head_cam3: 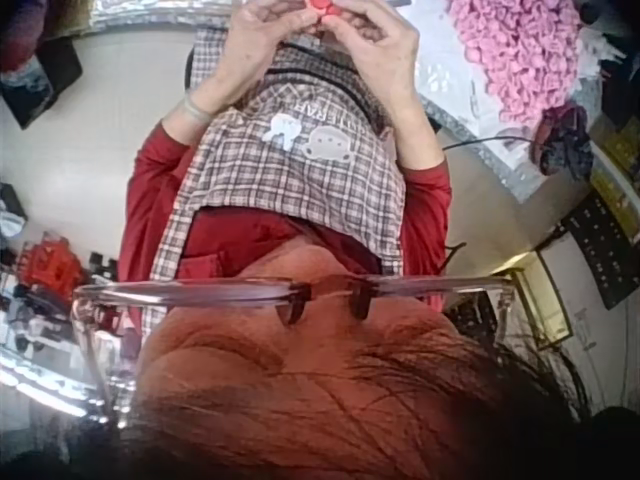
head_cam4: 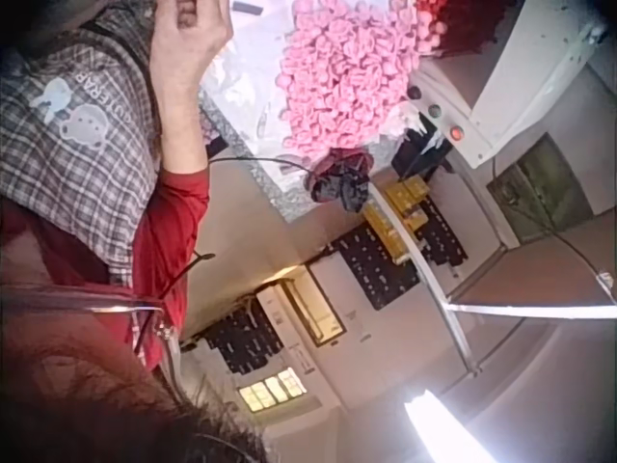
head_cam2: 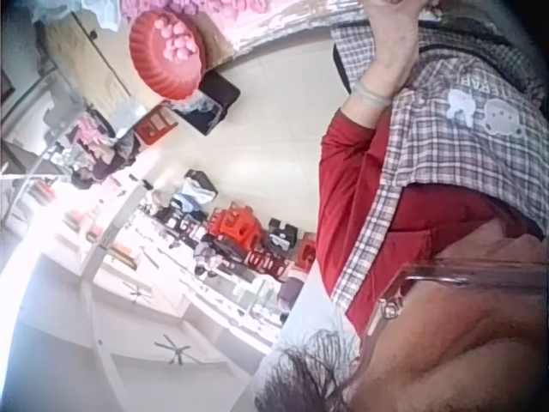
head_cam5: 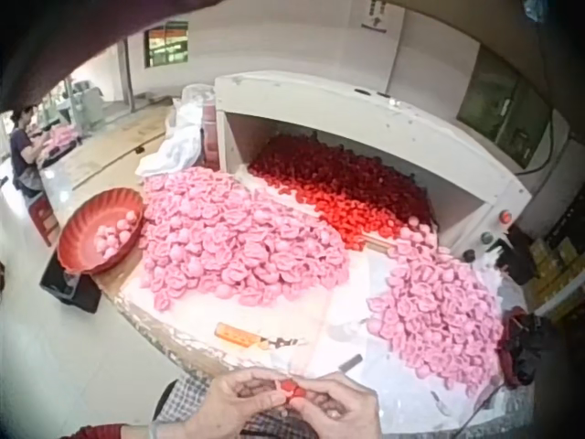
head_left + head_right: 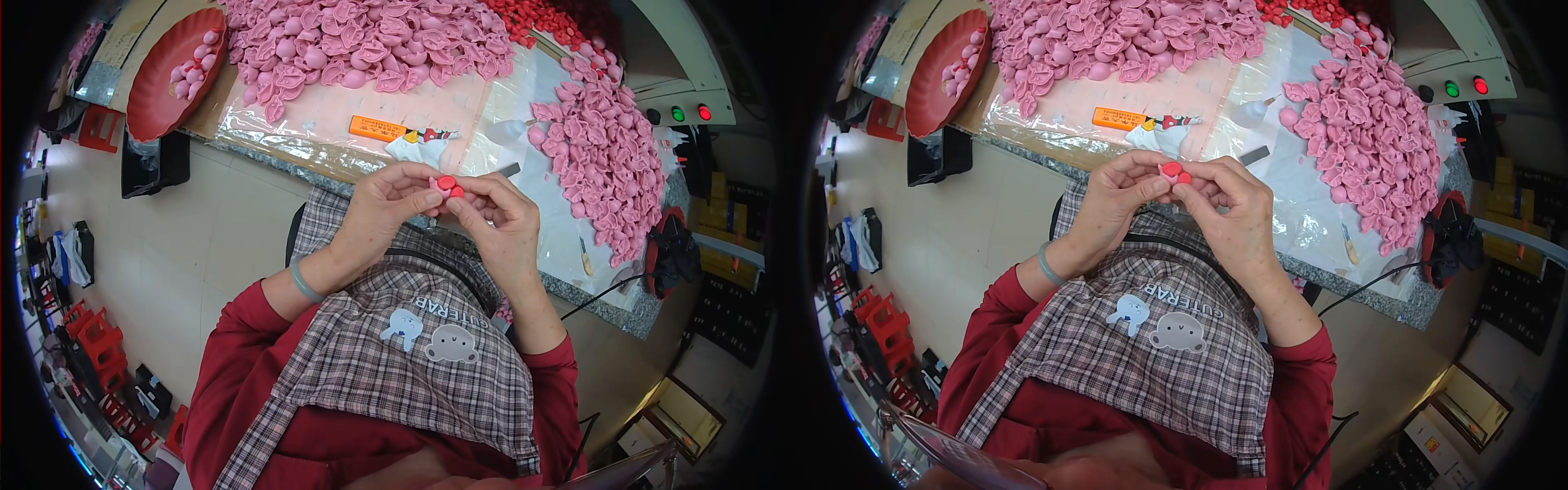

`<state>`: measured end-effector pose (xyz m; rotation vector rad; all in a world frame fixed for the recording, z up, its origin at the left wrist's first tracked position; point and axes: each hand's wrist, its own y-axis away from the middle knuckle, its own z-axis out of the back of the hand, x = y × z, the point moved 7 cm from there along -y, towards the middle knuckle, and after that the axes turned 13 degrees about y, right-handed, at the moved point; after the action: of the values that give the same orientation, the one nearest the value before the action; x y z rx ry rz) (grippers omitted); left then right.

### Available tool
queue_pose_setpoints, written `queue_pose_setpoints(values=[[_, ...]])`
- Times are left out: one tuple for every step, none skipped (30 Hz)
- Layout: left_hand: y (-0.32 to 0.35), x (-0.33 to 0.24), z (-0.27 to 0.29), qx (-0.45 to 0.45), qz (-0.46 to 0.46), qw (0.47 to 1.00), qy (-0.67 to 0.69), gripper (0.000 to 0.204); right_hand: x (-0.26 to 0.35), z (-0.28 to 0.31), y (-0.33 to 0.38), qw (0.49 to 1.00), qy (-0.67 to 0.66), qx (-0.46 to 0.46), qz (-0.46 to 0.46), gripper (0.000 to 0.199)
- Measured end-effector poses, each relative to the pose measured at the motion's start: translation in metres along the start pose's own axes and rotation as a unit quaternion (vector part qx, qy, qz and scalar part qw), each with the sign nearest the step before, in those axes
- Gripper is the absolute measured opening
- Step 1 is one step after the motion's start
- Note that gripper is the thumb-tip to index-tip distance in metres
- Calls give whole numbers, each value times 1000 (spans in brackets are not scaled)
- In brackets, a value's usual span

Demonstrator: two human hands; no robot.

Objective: The recorder is assembling small pink plastic toy components by applying glue and joining parts at a workbench.

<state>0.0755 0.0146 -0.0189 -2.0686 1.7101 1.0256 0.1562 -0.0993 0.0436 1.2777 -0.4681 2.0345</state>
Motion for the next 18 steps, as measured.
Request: queue_pose_setpoints(values=[[0,1,1,0,2,1000,-1,23,-1,0,0,1000,-5,0,-1,23],[0,2,1,5,-4,1000,-7,22,-1,0,0,1000,-6,0,-3,23],[0,2,1,10,-10,1000,-12,21,-5,-2,0,998,-52,12,-30,22],[0,2,1,10,-9,1000,-13,21,-9,-3,0,993,-98,23,-58,22],[0,3,1,14,7,1000,20,20,-10,-2,-1,993,-98,23,-59,22],[1,5,0,18,23,998,52,19,-12,-4,-1,990,-125,35,-62,22],[1,6,0,18,24,998,52,19,-14,-5,-1,985,-151,48,-64,21],[1,8,-1,22,39,996,74,18,-16,-6,-1,985,-152,47,-64,21],[1,10,-2,27,53,994,95,18,-16,-6,0,989,-130,39,-49,21],[1,11,-2,27,55,994,94,18,-16,-5,0,993,-109,31,-35,21],[2,9,0,23,36,996,72,18,-15,-6,1,993,-110,31,-36,21],[2,8,1,20,18,998,50,18,-12,-6,1,994,-105,29,-33,21],[3,7,0,21,21,998,49,18,-9,-6,2,994,-99,26,-30,21],[4,2,-2,18,-10,1000,9,20,-8,-6,4,994,-100,24,-32,21],[5,-4,-4,16,-40,999,-31,21,-6,-6,5,995,-90,19,-24,21],[5,-5,-5,17,-38,999,-32,21,-5,-6,7,997,-80,16,-15,22],[5,-7,-7,23,-49,998,-42,22,-5,-6,7,996,-81,14,-16,22],[6,-9,-9,28,-60,996,-52,22,-5,-6,8,997,-81,9,-14,22]])
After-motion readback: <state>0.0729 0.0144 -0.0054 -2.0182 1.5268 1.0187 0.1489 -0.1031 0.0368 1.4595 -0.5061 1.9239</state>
